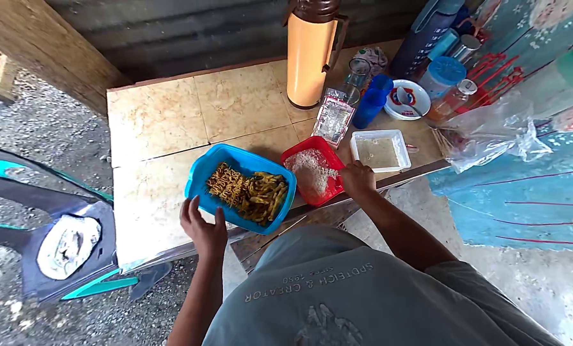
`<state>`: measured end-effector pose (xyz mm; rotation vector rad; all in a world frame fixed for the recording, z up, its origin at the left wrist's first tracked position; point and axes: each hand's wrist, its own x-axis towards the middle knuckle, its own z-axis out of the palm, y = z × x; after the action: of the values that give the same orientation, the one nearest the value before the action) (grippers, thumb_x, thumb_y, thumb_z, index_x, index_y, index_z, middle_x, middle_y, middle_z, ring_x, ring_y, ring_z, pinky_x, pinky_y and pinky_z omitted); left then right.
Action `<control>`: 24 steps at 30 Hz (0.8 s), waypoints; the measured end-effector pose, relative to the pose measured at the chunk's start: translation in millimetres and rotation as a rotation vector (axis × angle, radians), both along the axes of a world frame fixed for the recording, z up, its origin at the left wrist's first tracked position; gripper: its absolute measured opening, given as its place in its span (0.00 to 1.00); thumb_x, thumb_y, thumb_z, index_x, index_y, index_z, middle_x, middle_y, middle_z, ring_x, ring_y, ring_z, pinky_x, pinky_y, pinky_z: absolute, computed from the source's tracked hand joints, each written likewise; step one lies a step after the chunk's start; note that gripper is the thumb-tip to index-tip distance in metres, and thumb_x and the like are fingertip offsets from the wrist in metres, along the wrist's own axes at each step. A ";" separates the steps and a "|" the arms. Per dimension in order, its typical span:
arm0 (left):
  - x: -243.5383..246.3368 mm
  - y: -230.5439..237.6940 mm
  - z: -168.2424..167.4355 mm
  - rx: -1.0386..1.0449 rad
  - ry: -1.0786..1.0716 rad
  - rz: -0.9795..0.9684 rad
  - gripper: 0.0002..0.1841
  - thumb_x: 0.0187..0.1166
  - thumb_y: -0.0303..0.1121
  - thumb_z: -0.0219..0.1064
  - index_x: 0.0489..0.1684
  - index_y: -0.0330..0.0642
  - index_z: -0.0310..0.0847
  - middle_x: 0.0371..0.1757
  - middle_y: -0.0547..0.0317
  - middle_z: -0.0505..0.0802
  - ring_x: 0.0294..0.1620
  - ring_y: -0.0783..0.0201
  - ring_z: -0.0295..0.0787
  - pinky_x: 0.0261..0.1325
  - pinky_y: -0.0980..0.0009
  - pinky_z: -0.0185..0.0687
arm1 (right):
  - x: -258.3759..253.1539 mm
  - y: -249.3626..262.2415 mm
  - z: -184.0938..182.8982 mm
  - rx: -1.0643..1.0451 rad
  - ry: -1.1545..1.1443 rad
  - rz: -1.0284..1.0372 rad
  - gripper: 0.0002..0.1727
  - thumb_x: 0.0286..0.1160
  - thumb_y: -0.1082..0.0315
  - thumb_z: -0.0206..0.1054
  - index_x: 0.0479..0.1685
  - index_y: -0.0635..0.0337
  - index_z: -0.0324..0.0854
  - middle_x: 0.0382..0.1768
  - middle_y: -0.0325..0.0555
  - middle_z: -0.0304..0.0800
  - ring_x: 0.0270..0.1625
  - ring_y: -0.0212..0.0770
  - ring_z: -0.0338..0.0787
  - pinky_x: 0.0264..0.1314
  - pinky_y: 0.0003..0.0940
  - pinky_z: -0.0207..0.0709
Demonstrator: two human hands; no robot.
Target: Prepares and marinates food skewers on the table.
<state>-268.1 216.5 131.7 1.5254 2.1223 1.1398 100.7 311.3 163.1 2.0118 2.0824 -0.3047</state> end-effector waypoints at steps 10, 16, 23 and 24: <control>2.4 25.1 11.6 -0.234 0.282 -0.042 0.11 0.81 0.35 0.69 0.53 0.40 0.91 0.83 0.37 0.76 0.91 0.27 0.49 0.81 0.23 0.45 | -4.2 11.6 -24.2 0.027 0.129 0.161 0.12 0.83 0.69 0.64 0.53 0.61 0.92 0.63 0.59 0.89 0.73 0.65 0.81 0.68 0.67 0.75; 22.1 21.1 17.2 -0.417 0.358 -0.094 0.11 0.78 0.37 0.73 0.46 0.38 0.94 0.83 0.38 0.77 0.91 0.27 0.49 0.83 0.23 0.42 | 30.1 19.9 -10.2 0.078 0.306 0.103 0.11 0.84 0.64 0.66 0.48 0.59 0.93 0.60 0.55 0.91 0.71 0.62 0.84 0.67 0.65 0.77; 36.6 25.6 13.2 -0.373 0.363 -0.042 0.10 0.79 0.32 0.70 0.45 0.33 0.93 0.80 0.32 0.79 0.90 0.23 0.51 0.81 0.22 0.42 | 116.2 16.4 8.0 0.131 0.591 -0.285 0.12 0.83 0.62 0.70 0.49 0.61 0.93 0.59 0.56 0.91 0.68 0.61 0.86 0.69 0.65 0.77; 37.8 27.4 13.8 -0.386 0.371 -0.033 0.11 0.79 0.32 0.69 0.45 0.33 0.92 0.80 0.31 0.79 0.90 0.23 0.51 0.82 0.22 0.41 | 127.6 16.7 7.5 0.130 0.564 -0.348 0.12 0.83 0.62 0.70 0.49 0.60 0.93 0.61 0.56 0.91 0.69 0.62 0.85 0.70 0.66 0.76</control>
<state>-230.3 243.9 145.5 1.6662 2.3592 0.4157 228.2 327.9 170.6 2.6024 2.0592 -0.9135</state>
